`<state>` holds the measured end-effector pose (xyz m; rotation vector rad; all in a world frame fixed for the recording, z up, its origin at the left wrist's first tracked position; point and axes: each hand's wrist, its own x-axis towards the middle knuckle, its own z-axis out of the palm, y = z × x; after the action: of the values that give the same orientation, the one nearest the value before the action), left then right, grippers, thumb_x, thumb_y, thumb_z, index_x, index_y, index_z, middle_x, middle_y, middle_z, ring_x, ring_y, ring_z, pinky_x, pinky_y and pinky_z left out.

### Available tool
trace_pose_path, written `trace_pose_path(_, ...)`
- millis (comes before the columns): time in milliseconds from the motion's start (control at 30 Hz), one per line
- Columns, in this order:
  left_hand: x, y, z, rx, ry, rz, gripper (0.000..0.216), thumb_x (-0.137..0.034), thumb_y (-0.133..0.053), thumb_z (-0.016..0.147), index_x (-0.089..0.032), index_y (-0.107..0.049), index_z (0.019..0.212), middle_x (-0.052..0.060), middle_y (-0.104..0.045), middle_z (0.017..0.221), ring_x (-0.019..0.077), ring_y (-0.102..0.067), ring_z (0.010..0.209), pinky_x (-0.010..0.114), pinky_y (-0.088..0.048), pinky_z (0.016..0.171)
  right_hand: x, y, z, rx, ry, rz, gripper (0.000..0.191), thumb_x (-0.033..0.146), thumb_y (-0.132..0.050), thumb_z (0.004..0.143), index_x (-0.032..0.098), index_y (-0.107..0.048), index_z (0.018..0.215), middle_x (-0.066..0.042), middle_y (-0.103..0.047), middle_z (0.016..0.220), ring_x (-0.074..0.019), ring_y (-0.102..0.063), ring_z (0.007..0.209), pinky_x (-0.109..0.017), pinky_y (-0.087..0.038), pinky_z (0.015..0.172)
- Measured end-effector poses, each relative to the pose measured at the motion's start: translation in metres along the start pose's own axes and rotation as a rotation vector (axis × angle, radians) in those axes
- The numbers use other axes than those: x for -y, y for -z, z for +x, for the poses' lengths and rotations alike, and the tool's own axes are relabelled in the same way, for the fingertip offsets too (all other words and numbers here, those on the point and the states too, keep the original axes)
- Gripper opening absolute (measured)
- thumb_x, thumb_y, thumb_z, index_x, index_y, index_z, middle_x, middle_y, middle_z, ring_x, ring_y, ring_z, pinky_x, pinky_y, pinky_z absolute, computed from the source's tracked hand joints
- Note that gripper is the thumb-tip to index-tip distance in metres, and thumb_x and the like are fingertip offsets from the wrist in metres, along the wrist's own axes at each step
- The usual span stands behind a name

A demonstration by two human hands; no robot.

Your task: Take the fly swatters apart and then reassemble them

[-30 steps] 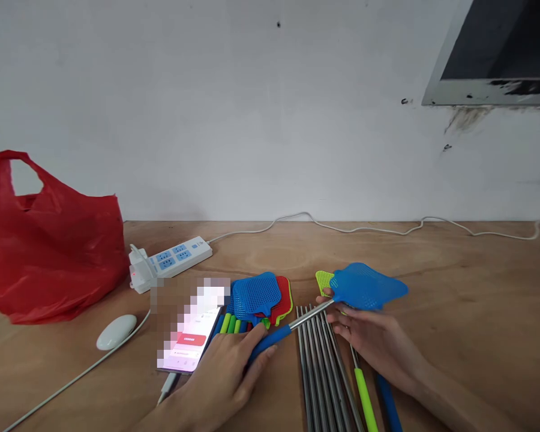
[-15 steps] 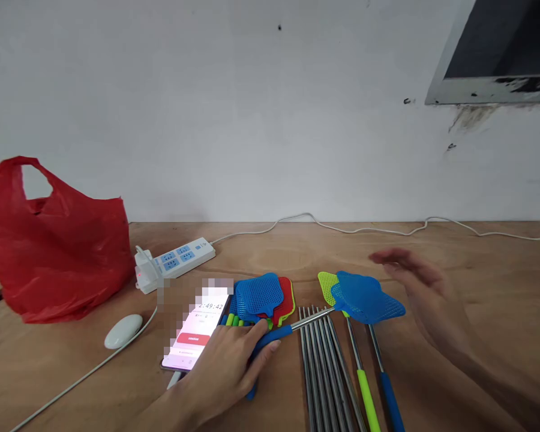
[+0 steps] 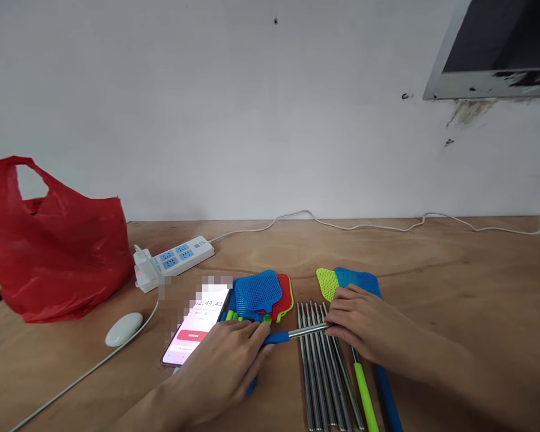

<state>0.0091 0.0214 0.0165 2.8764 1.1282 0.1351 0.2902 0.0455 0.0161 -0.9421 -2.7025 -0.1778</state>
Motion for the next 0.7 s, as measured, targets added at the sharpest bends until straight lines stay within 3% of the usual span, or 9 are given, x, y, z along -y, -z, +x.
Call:
trace_pose_path(167, -0.013, 0.003, 0.007, 0.020, -0.030, 0.063, 0.024, -0.024, -0.033, 0.106, -0.019, -0.053, 0.094, 0.006, -0.069, 0.084, 0.0254, -0.066, 0.068, 0.035, -0.047, 0.060, 0.011, -0.004, 0.007, 0.011, -0.011, -0.006, 0.022, 0.021, -0.077, 0.083, 0.021, -0.063, 0.066, 0.001, -0.069, 0.069, -0.0185, -0.061, 0.070, -0.032, -0.047, 0.067)
trace_pose_path(400, -0.015, -0.006, 0.008, 0.101, -0.018, 0.134, 0.019, -0.018, -0.039, 0.104, -0.020, -0.054, 0.093, 0.005, -0.072, 0.080, 0.0258, -0.068, 0.061, 0.032, -0.043, 0.049, 0.022, -0.014, 0.006, -0.067, 0.071, -0.129, 0.015, 0.019, -0.071, 0.085, 0.020, -0.065, 0.071, -0.003, -0.068, 0.075, -0.0234, -0.060, 0.083, -0.037, -0.050, 0.076)
trace_pose_path(500, -0.004, -0.007, -0.004, 0.080, -0.012, 0.156, 0.020, -0.021, -0.037, 0.105, -0.021, -0.053, 0.092, 0.003, -0.070, 0.076, 0.0251, -0.066, 0.057, 0.031, -0.037, 0.047, 0.005, -0.011, -0.005, -0.071, 0.054, -0.126, 0.016, 0.008, -0.066, 0.082, 0.020, -0.066, 0.071, -0.004, -0.068, 0.078, -0.0243, -0.060, 0.089, -0.038, -0.048, 0.081)
trace_pose_path(600, 0.012, -0.006, -0.020, -0.013, 0.058, 0.143, 0.034, -0.031, -0.026, 0.109, -0.022, -0.054, 0.092, 0.001, -0.065, 0.067, 0.0231, -0.062, 0.053, 0.031, -0.032, 0.048, -0.021, -0.008, -0.022, -0.139, 0.013, -0.176, 0.018, 0.006, -0.060, 0.083, 0.020, -0.068, 0.078, -0.006, -0.068, 0.077, -0.0247, -0.059, 0.082, -0.038, -0.047, 0.074)
trace_pose_path(700, 0.021, -0.008, -0.030, -0.019, 0.033, 0.076, 0.044, -0.038, -0.018, 0.110, -0.023, -0.055, 0.089, 0.000, -0.063, 0.065, 0.0206, -0.059, 0.050, 0.030, -0.029, 0.048, -0.036, -0.008, -0.035, -0.136, 0.025, -0.192, 0.019, 0.007, -0.056, 0.088, 0.020, -0.067, 0.081, -0.006, -0.067, 0.076, -0.0243, -0.058, 0.079, -0.036, -0.045, 0.069)
